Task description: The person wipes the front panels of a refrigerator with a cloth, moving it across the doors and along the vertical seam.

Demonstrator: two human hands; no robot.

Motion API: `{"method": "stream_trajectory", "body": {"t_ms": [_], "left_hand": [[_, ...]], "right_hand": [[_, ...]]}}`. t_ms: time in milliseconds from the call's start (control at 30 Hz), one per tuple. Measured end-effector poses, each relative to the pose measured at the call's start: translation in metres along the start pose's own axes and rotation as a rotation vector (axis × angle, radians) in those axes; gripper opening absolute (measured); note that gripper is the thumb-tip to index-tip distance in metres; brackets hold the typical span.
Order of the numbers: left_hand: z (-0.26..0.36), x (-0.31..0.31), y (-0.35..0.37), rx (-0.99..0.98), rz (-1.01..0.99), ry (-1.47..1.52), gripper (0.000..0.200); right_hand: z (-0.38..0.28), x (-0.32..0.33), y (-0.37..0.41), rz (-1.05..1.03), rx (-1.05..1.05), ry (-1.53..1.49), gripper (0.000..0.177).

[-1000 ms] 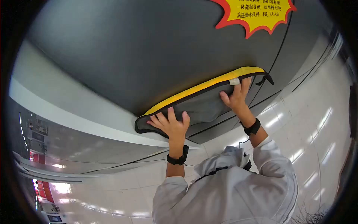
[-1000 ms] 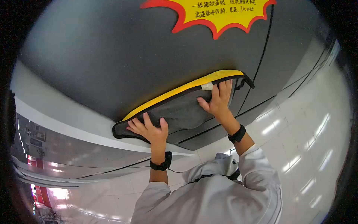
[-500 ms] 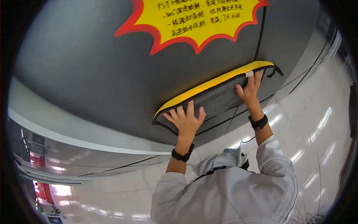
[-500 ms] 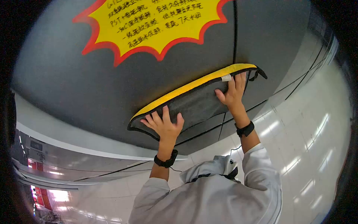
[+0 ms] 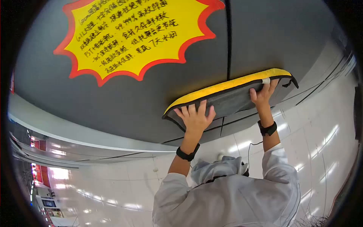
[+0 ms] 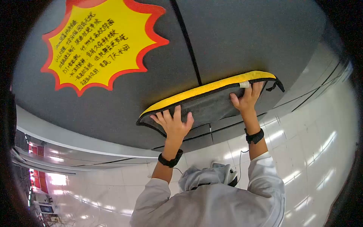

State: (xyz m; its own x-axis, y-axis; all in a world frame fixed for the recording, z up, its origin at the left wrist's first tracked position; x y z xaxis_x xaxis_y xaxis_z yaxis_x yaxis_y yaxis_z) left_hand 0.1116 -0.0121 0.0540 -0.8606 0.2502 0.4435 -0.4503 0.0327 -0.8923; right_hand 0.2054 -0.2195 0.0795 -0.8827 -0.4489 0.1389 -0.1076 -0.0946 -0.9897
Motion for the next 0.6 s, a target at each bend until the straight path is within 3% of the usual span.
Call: {"method": "stream_trajectory", "body": {"t_ms": [400, 600], "left_hand": [[0.002, 0.011, 0.016, -0.048, 0.036, -0.084, 0.045], [0.003, 0.009, 0.014, -0.044, 0.037, -0.130, 0.047]], "right_hand": [[-0.004, 0.008, 0.017, -0.044, -0.123, -0.104, 0.060], [-0.002, 0.007, 0.019, -0.055, -0.082, -0.117, 0.059]]}}
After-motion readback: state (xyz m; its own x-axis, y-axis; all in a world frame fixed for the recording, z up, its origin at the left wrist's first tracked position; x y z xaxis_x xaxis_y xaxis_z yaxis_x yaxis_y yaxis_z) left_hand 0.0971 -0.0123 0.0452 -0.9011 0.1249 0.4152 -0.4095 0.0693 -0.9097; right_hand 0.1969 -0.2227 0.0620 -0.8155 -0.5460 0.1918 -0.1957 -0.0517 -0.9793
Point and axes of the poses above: each hand's wrist, its own y-axis away from the middle knuckle, its own x-axis out of the back of the hand, z = x × y, the point moved 10 cm from there along -y, towards the middle knuckle, and after that the axes turned 14 degrees about y, right-handed, at the moved point
